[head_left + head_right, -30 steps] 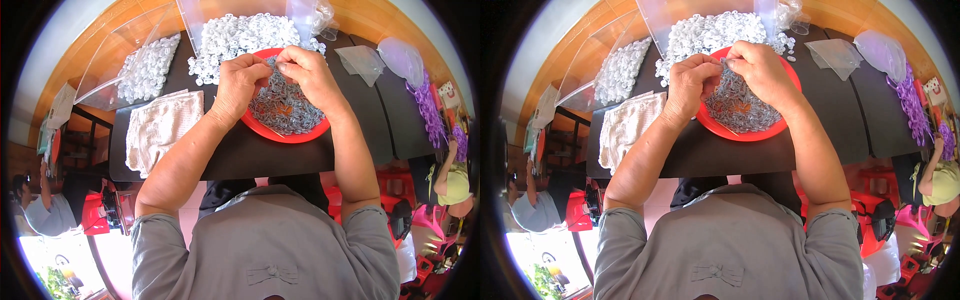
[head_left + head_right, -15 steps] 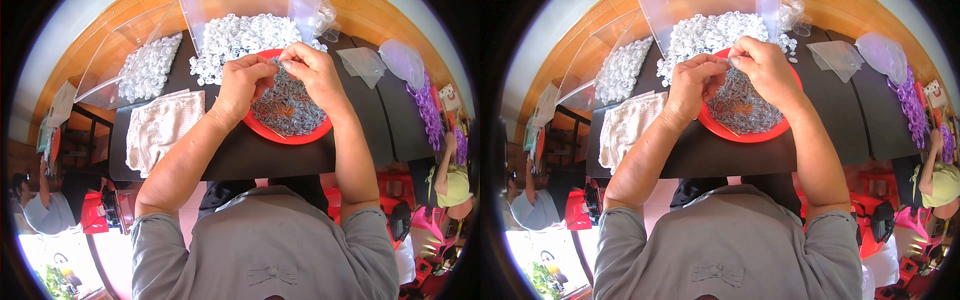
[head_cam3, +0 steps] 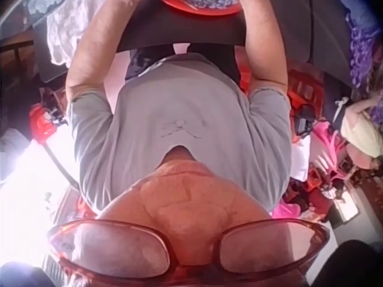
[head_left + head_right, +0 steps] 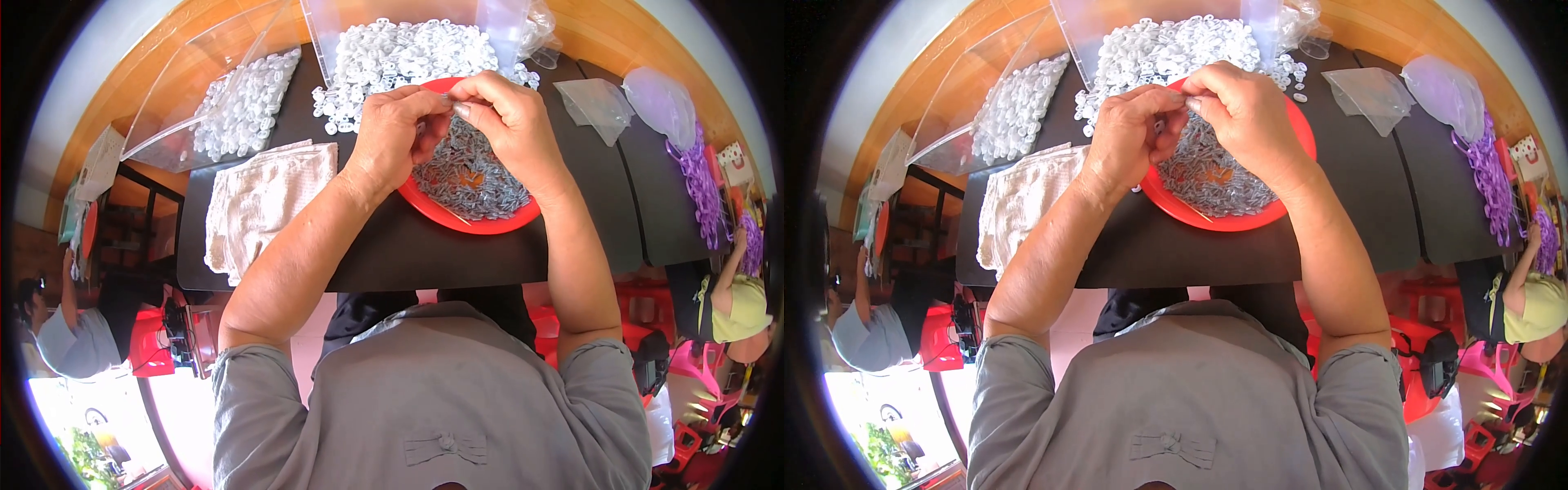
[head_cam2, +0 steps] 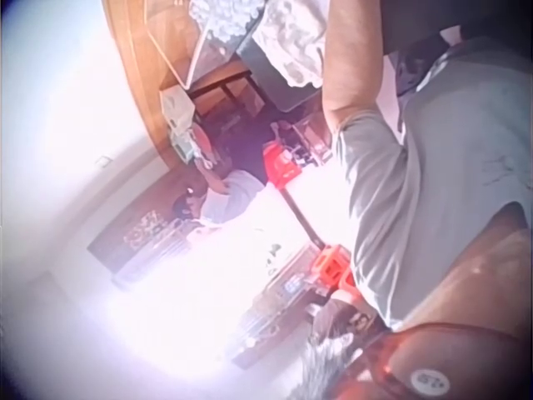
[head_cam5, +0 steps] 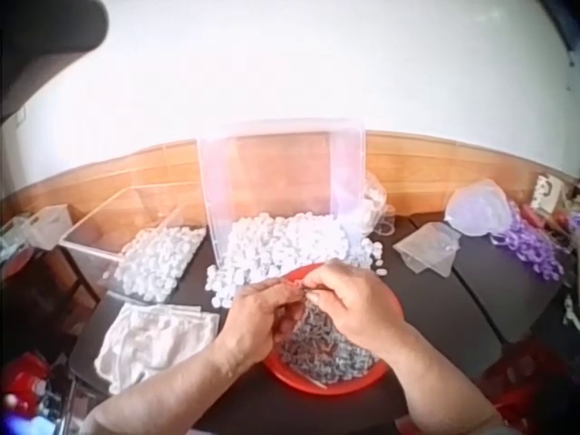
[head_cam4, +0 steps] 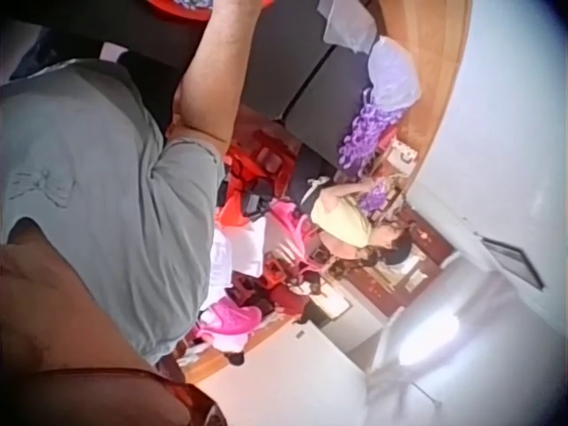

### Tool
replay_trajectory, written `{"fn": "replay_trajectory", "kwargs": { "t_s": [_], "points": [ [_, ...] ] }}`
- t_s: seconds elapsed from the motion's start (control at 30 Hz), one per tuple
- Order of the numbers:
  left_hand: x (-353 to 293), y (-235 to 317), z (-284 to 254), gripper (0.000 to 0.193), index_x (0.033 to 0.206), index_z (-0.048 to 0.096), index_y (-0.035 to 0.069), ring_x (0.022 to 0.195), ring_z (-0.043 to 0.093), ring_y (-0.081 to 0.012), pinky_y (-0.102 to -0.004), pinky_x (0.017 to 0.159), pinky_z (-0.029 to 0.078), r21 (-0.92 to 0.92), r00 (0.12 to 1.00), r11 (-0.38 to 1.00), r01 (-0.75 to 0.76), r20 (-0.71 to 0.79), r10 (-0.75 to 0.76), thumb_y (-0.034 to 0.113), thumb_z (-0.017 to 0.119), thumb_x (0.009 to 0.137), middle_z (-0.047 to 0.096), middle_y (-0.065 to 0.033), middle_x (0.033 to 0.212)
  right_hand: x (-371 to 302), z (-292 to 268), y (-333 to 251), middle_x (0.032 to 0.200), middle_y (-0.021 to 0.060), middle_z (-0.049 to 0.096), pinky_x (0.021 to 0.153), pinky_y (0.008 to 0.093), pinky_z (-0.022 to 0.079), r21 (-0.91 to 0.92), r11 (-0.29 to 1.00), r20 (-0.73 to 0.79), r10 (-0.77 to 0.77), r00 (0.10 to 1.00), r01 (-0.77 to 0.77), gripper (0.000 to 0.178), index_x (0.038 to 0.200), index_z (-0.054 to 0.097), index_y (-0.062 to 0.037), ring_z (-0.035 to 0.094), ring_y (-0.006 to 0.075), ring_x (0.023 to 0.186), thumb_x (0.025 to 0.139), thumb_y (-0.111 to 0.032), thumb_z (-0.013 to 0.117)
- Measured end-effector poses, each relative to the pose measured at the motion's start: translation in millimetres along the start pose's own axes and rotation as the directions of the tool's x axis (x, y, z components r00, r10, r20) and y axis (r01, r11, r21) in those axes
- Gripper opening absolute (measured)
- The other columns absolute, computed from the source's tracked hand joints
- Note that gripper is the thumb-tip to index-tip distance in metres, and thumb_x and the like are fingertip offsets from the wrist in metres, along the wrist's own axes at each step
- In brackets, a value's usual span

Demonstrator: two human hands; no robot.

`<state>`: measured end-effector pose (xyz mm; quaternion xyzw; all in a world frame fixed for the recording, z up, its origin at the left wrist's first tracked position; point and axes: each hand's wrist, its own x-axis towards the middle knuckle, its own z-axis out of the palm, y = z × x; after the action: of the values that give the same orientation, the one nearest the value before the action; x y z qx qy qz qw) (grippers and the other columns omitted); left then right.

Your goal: Manual assembly of small white plastic components by inserting metal pins or clips into them.

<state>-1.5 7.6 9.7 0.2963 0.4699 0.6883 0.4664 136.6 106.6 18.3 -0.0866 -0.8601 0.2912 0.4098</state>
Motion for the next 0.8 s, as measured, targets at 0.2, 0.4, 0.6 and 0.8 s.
{"fn": "replay_trajectory", "kwargs": {
  "t_s": [0.2,0.4,0.6,0.8],
  "points": [
    [1.3,-1.8,-1.8,0.014,0.077,0.062,-0.002,0.048,0.045,-0.0127,-0.0262,0.041,0.031,0.002,1.0,1.0,0.019,0.0,-0.019,0.011,0.061,0.083,0.056,-0.0082,0.065,-0.6,-1.2,1.3,0.08,0.0061,0.064,0.065,0.0258,0.047,-0.116,0.993,0.054,-0.023,0.998,0.029,0.004,0.088,0.06,0.0002,0.061,0.0134,0.071,0.085,0.002,0.062],
    [8.0,-3.8,-2.1,0.03,0.098,0.058,-0.003,0.061,0.054,-0.0234,-0.0362,0.055,0.046,-0.327,0.996,0.941,0.086,0.023,-0.083,0.026,0.053,0.092,0.059,-0.0132,0.08,0.8,4.1,-0.4,0.077,0.0066,0.063,0.064,0.0262,0.048,-0.137,0.986,-0.154,-0.113,0.982,0.092,0.006,0.085,0.06,-0.0007,0.061,0.0148,0.069,0.083,0.002,0.065],
    [7.6,-2.9,-3.5,0.048,0.108,0.052,-0.004,0.091,0.056,-0.0269,-0.0392,0.084,0.046,-0.484,0.989,0.863,0.146,0.044,-0.143,0.041,0.05,0.092,0.056,-0.0183,0.103,-2.0,23.6,-8.5,0.075,0.0072,0.06,0.065,0.0359,0.047,-0.353,0.879,-0.097,-0.375,0.922,0.321,0.012,0.081,0.061,-0.0038,0.059,0.0265,0.071,0.073,0.002,0.068],
    [4.1,0.6,-6.1,0.061,0.124,0.046,-0.006,0.104,0.055,-0.0287,-0.0396,0.098,0.041,-0.549,0.985,0.818,0.173,0.114,-0.132,0.047,0.049,0.094,0.057,-0.0199,0.115,-6.1,34.2,-6.6,0.077,0.0055,0.06,0.072,0.0365,0.045,-0.467,0.841,-0.015,-0.318,0.948,0.275,0.016,0.082,0.061,-0.0059,0.06,0.025,0.081,0.07,0.003,0.066]
  ]
}}
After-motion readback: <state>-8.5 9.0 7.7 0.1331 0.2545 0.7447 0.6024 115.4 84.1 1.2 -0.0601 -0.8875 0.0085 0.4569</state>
